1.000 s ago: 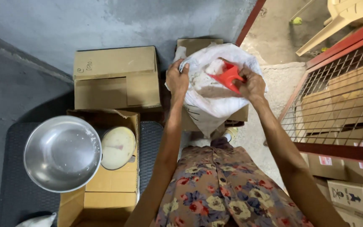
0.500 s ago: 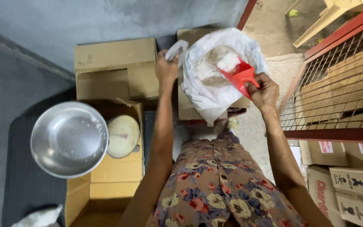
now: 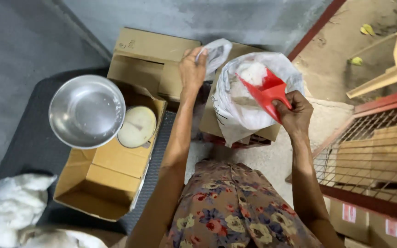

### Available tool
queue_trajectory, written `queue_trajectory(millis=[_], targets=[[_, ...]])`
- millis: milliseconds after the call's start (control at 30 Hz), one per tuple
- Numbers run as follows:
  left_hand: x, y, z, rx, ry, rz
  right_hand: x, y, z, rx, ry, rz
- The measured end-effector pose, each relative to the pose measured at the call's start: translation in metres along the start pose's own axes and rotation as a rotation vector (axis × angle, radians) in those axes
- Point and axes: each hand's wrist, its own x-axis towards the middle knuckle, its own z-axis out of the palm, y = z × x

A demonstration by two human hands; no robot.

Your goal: The recorder is weighing a white powder using a scale and a scoop, then sealing it into plastic bags.

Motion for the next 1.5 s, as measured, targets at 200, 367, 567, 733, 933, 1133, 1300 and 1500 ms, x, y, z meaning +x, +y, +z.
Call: queue_trajectory(millis=[200, 367, 567, 733, 933, 1133, 1300, 1500], targets=[[-0.021, 0.028, 0.011, -0.017, -0.15, 0.103, 0.017, -0.008, 0.013, 0.056, -0.111, -0.086], [-0.039, 0.088, -0.01, -0.053, -0.235, 0.186, 0.02, -0.003, 0.032, 0.022, -0.141, -0.138], [-0.08, 0.104, -0.034, -0.015, -0.242, 0.139, 0.024, -0.01, 0.046, -0.018, -0.197, -0.133], [-0.13, 0.08, -0.041, 0.013, 0.023, 0.238, 0.034, -0.012, 0.067, 0.075, -0.308, -0.103], [-0.153, 0.08, -0.079, -0.014, 0.185, 0.099, 0.024, -0.037, 0.113, 0.29, -0.446, -0.09], [-0.143, 0.081, -0.159, 0.004, 0.355, 0.089, 0.014, -0.094, 0.171, 0.325, -0.603, -0.22], [-0.123, 0.083, -0.245, 0.314, 0.588, 0.221, 0.007, -0.137, 0.244, 0.272, -0.584, -0.397], [-0.132, 0.04, -0.298, 0.398, 0.651, 0.164, -0.017, -0.143, 0.326, 0.218, -0.652, -0.375]])
